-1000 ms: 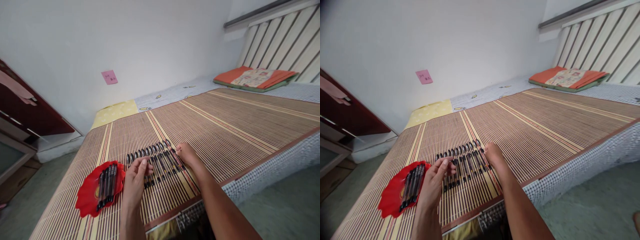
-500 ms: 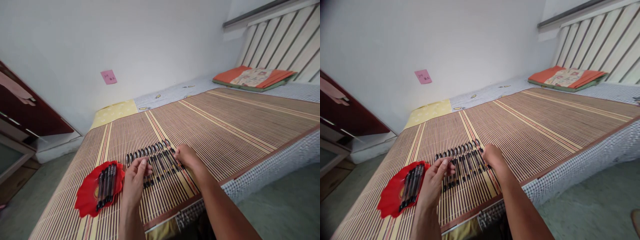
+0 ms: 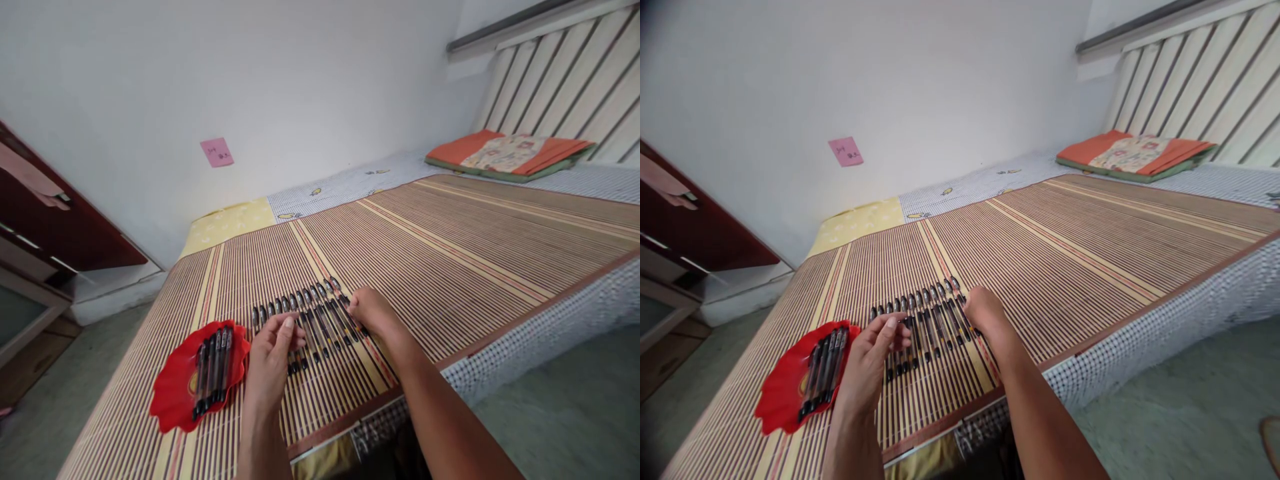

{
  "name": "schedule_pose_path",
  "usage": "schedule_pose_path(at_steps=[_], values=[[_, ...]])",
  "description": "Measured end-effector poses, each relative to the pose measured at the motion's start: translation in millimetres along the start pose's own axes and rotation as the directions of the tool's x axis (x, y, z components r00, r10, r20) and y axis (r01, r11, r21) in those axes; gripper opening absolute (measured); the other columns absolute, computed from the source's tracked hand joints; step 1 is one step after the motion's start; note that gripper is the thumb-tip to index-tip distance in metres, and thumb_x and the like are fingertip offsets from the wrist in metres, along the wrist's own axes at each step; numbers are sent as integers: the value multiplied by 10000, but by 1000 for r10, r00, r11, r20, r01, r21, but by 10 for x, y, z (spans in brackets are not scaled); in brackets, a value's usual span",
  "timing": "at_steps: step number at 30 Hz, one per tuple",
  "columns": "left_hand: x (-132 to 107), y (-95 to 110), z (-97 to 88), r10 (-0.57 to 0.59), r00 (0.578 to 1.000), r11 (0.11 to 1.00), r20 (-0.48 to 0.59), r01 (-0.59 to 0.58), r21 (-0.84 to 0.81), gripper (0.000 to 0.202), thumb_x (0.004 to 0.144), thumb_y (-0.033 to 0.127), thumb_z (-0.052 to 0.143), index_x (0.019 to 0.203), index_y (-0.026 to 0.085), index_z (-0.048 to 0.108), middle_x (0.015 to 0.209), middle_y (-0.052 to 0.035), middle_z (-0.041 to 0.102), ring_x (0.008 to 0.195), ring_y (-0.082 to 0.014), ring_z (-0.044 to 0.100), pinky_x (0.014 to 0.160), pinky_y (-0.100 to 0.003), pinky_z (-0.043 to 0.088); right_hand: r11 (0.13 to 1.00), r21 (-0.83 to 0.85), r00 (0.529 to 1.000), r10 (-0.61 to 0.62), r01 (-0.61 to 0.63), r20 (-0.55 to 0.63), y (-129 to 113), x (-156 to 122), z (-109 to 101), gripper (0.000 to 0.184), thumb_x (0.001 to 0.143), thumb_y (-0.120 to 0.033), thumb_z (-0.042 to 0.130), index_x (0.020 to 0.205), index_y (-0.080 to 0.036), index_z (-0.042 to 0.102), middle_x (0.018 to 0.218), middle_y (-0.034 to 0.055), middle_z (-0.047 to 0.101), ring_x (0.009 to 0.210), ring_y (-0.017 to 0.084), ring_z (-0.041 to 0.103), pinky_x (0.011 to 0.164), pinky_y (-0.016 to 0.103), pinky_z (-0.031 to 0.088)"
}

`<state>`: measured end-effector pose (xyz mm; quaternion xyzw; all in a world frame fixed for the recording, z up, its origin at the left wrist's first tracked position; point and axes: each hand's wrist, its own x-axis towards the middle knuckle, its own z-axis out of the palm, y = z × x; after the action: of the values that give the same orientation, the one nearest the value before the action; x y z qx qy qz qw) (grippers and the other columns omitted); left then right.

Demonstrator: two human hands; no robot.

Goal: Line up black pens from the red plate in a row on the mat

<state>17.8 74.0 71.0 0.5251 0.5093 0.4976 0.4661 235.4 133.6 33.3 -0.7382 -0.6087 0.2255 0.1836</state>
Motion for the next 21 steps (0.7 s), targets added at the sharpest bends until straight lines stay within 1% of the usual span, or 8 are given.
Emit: schedule_pose_path(at_steps=[3,5,8,10,12,18,21], values=[[2,-6,-6,2,1000,1000,1,-2,4,474,855,590,675,1050,159,700,791,-26,709,714,-158,654,717,-291,537,1000,-9,1000,1,-1,-5,22,17,-6,169,832,-219,656,721,-162,769,656,103,714,616,170,630,546,261,328],[6,-5,-6,4,1000,1000,2,-4,9,470,858,587,673,1049,158,700,792,-29,712,719,-161,661,720,-294,537,1000,-23,1000,0,0,-17,56,50,-17,185,841,-235,651,703,-165,750,681,93,714,602,160,608,536,265,306],[12,-7,1,6,1000,1000,-4,-6,3,474,845,592,684,1036,159,704,783,-30,716,710,-166,668,708,-295,537,998,-70,999,4,-6,-32,130,101,-42,188,835,-163,604,716,-155,750,710,97,714,600,155,596,541,272,296],[15,-16,6,7,1000,1000,-6,-7,-6,470,839,595,691,1026,164,709,777,-28,715,700,-164,667,699,-293,539,995,-100,1000,19,-21,-22,172,118,-55,185,811,-109,592,744,-146,761,711,103,715,601,154,599,550,269,302],[19,-31,9,9,1000,1000,-2,-9,-12,459,840,591,695,1021,170,714,776,-26,713,701,-164,670,697,-292,545,992,-119,999,35,-35,2,193,121,-58,183,801,-96,596,765,-141,770,727,111,725,608,158,611,554,265,306],[27,-46,13,9,1000,1000,6,-8,-15,467,837,595,698,1026,168,715,780,-26,714,703,-162,667,700,-288,552,985,-173,999,34,-31,18,143,110,-37,249,835,-93,551,874,-130,794,879,161,765,737,199,673,581,276,321],[25,-34,22,-2,1000,1000,-3,2,-22,485,818,605,711,1017,162,710,766,-24,713,687,-156,658,695,-283,546,987,-160,998,42,-35,43,99,89,-54,230,822,-80,565,854,-133,787,883,155,765,764,203,683,565,277,301]])
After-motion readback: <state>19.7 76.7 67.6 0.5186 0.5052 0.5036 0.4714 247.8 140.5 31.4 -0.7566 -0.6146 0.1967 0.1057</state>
